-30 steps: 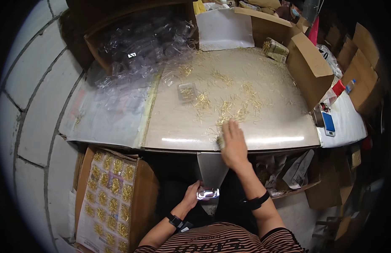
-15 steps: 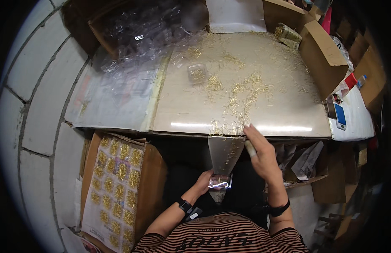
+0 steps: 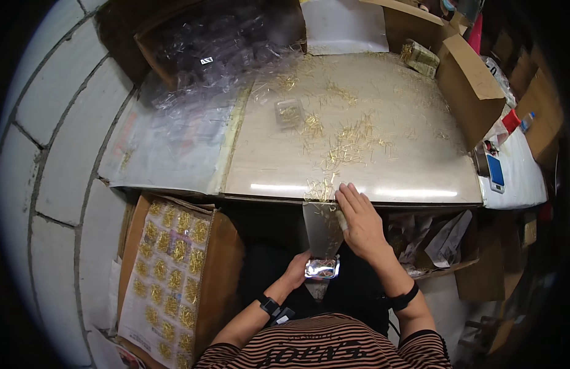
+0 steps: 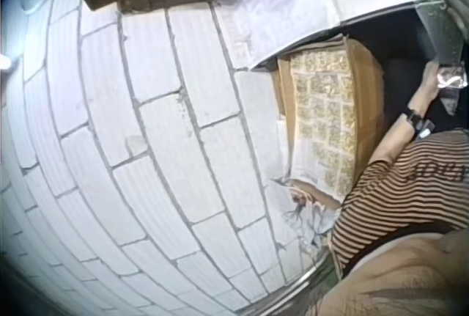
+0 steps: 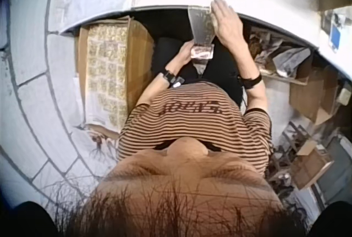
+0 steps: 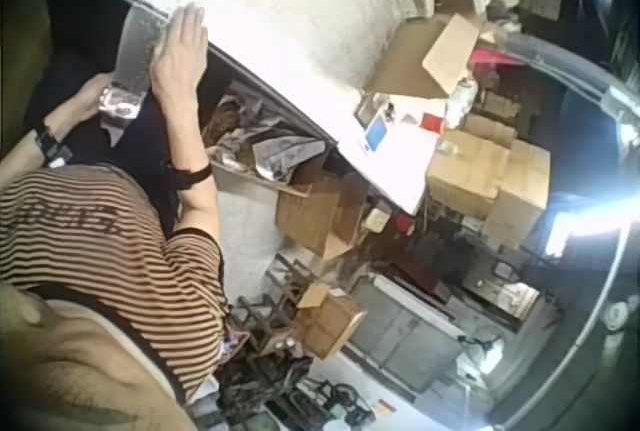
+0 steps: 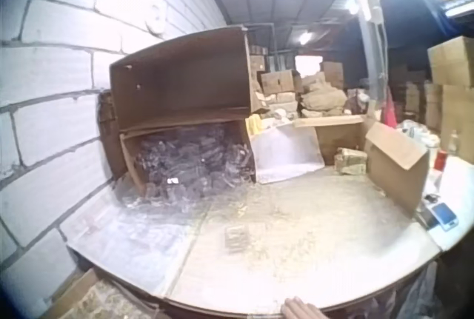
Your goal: Bagging and sorting small gold-colored metal parts into small plastic bags.
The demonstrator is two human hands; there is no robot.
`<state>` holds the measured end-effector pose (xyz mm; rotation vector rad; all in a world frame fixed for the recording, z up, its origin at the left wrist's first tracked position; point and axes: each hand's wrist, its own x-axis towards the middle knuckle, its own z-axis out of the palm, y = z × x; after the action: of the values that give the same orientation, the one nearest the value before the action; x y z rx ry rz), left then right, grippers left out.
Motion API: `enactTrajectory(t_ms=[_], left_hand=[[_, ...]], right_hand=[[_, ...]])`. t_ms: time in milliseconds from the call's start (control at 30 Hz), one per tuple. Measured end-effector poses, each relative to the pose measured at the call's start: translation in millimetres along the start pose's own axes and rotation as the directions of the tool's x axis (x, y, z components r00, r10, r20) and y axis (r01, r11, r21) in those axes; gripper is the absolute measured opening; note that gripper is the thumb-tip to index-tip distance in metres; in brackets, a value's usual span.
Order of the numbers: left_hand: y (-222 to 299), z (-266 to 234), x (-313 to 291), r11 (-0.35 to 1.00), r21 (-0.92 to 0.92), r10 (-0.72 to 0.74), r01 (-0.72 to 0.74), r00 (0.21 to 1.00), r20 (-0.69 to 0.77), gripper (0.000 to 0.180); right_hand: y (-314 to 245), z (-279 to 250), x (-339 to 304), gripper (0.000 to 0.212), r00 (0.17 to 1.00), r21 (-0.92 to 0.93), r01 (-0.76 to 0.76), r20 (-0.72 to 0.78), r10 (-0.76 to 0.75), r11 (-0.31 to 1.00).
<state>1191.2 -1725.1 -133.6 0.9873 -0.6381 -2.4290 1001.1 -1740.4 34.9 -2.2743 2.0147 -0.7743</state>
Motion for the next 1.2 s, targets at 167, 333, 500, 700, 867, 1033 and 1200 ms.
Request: enactTrajectory(t_ms=[167, 333, 500, 700, 867, 1033, 1200], left_hand=[[16.6, 13.4, -8.5, 0.992, 0.105, -0.064, 0.064, 0.998, 0.002, 0.048], [3.6, -6.2, -2.1, 0.998, 0.013, -0.065, 0.064, 0.997, 0.050, 0.046], [4.0, -3.5, -3.7, 1.000, -0.015, -0.027, 0.026, 1.000, -0.004, 0.046], [-10.5, -2.9, 0.0, 0.995, 0.020, -0.096, 0.095, 0.995, 0.024, 0.042], [-2.7, 0.1, 3.2, 0.999, -0.020, -0.037, 0.037, 0.999, -0.028, 0.041], [1.8, 7.4, 1.5, 0.999, -0.001, 0.042, -0.042, 0.999, 0.020, 0.041], [8.4, 13.3, -4.0, 0.999, 0.017, 0.031, -0.030, 0.998, -0.060, 0.033]], right_hand=[[-28.2, -21.2, -29.6, 0.040, 0.997, 0.138, -0.013, 0.082, 0.001, 0.990], [-21.8, -29.0, 1.4, 0.039, 0.999, 0.273, -0.023, -0.036, 0.034, 0.962], [-10.2, -30.9, 13.9, 0.040, 0.990, 0.407, -0.067, -0.088, 0.112, 0.911], [14.1, -19.3, 15.3, 0.041, 0.991, 0.191, -0.087, -0.085, 0.105, 0.978], [14.5, 10.6, 6.8, 0.054, 0.994, -0.025, 0.040, 0.100, -0.037, 0.999], [15.7, 6.7, 6.8, 0.053, 0.999, -0.098, -0.048, -0.023, 0.046, 0.994], [-29.4, -12.7, -28.9, 0.044, 0.992, 0.074, 0.084, 0.088, -0.091, 0.994]])
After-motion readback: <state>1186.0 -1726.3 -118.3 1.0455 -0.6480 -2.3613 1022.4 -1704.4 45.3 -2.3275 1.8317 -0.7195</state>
